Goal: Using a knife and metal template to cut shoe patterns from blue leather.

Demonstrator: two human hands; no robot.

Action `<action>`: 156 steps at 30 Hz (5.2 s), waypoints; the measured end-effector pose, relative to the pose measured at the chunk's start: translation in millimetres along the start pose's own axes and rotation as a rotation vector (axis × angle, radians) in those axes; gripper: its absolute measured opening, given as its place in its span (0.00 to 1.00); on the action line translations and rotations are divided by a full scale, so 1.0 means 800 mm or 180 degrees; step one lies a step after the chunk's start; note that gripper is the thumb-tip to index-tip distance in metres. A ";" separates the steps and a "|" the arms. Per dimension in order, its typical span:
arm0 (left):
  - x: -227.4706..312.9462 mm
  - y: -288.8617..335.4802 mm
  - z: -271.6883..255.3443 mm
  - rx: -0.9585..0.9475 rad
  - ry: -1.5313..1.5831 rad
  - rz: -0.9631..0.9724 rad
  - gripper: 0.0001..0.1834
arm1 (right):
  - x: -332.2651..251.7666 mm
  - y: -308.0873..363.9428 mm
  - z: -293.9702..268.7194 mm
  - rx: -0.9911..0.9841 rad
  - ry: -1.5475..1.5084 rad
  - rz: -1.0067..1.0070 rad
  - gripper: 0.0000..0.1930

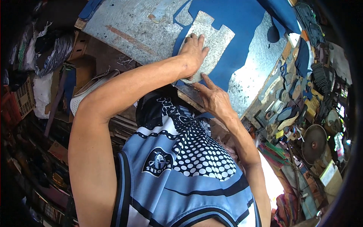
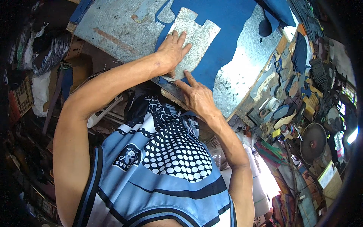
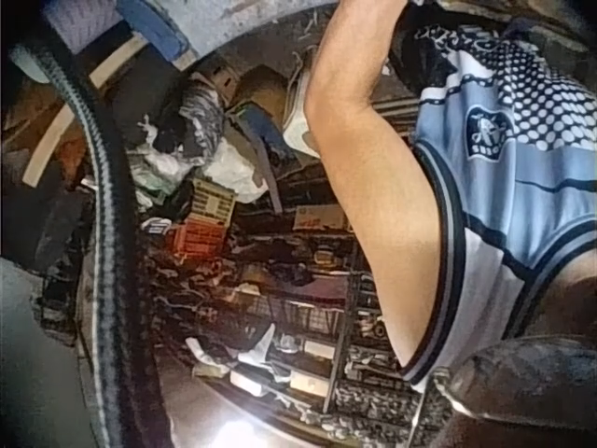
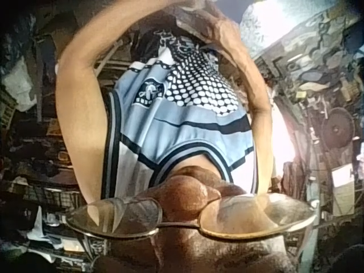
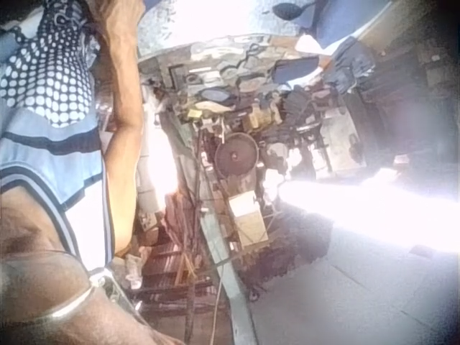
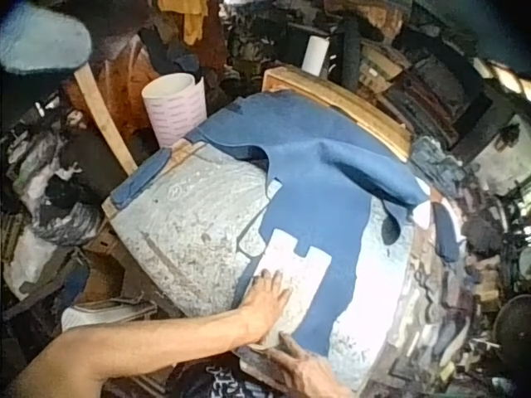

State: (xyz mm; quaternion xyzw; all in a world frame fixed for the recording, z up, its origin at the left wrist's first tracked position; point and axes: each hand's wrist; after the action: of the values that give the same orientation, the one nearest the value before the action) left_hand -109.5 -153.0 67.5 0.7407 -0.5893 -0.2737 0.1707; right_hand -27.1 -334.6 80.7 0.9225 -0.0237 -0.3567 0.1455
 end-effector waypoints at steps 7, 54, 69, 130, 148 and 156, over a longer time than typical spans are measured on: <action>0.003 -0.003 -0.001 -0.0046 -0.0054 -0.0028 0.70 | 0.024 -0.008 -0.027 -0.0373 0.0061 -0.0200 0.23; -0.089 -0.043 0.001 0.0676 0.0799 -0.0019 0.57 | 0.108 -0.272 -0.168 0.0493 -0.0064 -0.0778 0.13; -0.094 -0.044 0.005 0.0677 0.0882 0.0116 0.57 | 0.105 -0.273 -0.165 0.0284 0.0475 -0.0716 0.13; -0.052 -0.047 -0.047 -0.0109 -0.0562 -0.0093 0.69 | 0.122 -0.133 -0.182 0.0429 0.0315 0.0446 0.14; -0.055 -0.046 -0.071 -0.0315 -0.0925 0.0175 0.50 | 0.135 -0.097 -0.166 0.0858 0.0004 0.0421 0.14; -0.058 -0.045 -0.069 -0.0413 -0.0867 0.0087 0.71 | 0.137 -0.094 -0.160 0.0882 -0.0036 0.0496 0.14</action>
State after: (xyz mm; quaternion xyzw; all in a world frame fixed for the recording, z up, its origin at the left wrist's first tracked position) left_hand -55.5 -103.2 100.2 0.6761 -0.5980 -0.4068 0.1404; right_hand 135.0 -246.9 77.8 0.9271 -0.1451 -0.3428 0.0440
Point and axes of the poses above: each hand's wrist, its own y-axis away from the middle knuckle, its own z-axis out of the palm, x = y × z, and after that the axes turned 11 degrees about -y, right-handed
